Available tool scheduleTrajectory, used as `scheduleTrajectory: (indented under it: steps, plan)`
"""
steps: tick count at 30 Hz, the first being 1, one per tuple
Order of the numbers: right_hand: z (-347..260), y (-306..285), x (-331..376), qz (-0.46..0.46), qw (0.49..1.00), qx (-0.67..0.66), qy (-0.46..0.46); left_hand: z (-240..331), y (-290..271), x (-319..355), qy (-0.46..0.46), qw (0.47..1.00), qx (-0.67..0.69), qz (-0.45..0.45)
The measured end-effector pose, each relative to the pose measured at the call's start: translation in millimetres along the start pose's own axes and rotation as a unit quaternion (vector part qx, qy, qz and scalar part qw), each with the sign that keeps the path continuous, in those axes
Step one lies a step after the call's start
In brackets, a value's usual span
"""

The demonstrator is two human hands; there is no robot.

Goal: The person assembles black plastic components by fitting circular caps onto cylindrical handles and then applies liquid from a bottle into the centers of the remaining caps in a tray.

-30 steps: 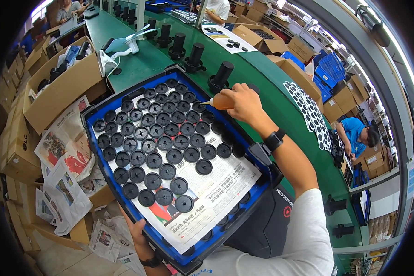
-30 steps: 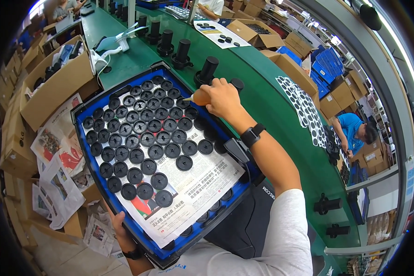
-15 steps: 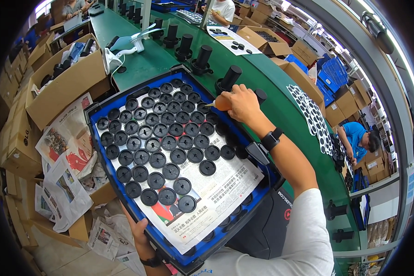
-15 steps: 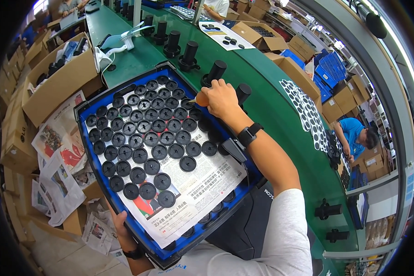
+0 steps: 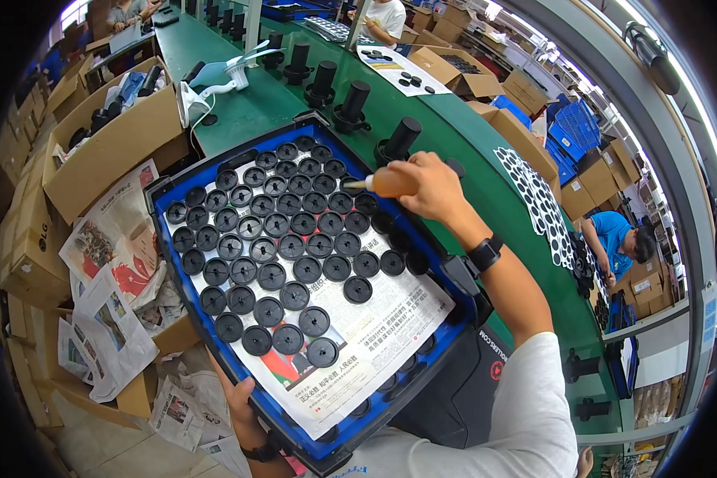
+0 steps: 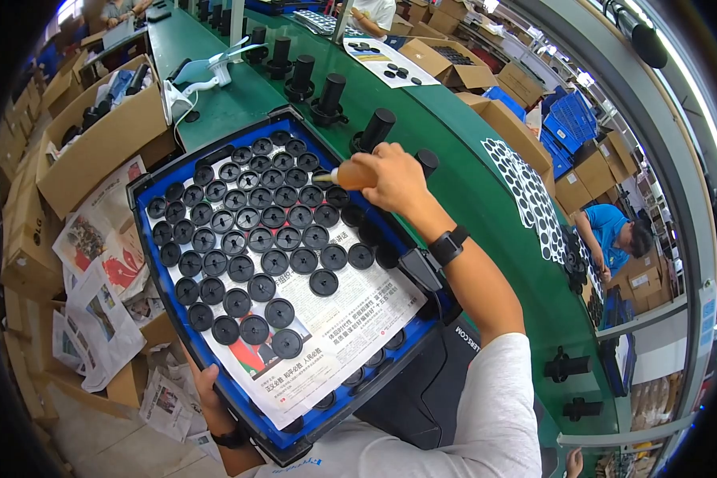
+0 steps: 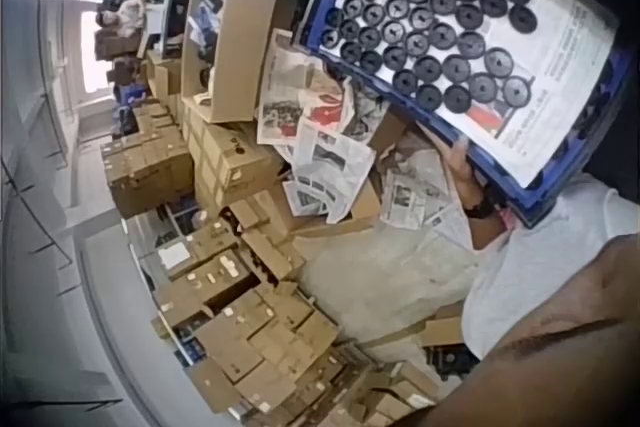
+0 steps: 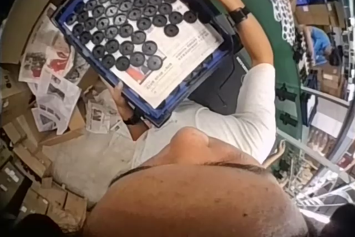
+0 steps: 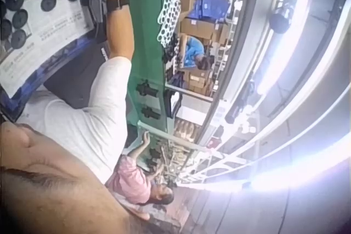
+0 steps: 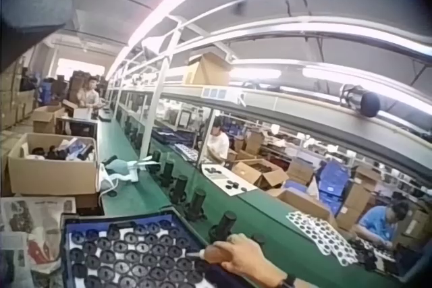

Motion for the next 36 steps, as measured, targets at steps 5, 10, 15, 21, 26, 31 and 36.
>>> scheduleTrajectory:
  steps: [5,10,15,21,26,31,36]
  plan:
    - [-4,17,3,-0.042,0.999,0.028,-0.014,-3,-4,-1,0.001,1.0,-0.009,-0.001]
    - [-8,21,3,-0.057,0.998,0.021,-0.02,-2,-1,-1,0.006,1.0,-0.003,-0.006]
    - [-9,20,1,-0.06,0.997,0.036,-0.024,-4,-5,0,0.003,1.0,-0.003,-0.004]
    - [-11,21,7,-0.044,0.998,-0.021,-0.04,-4,-5,1,0.003,1.0,-0.002,-0.001]
    - [-8,-7,16,0.066,0.983,-0.17,-0.031,-4,-4,-1,0.003,1.0,-0.003,-0.004]
    - [-25,8,21,-0.017,0.994,-0.071,-0.078,-3,-6,0,0.005,1.0,-0.004,-0.004]
    - [-24,20,23,-0.044,0.995,-0.035,-0.087,-5,-5,1,-0.002,1.0,0.002,0.0]
Point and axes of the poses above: each hand's wrist, its own x-axis away from the middle knuckle, its own y-axis out of the palm, z = x × y, the point moved 8 cm from there along -x, towards the middle knuckle, and after that the axes turned 6 degrees about x, right-handed, at the moved point
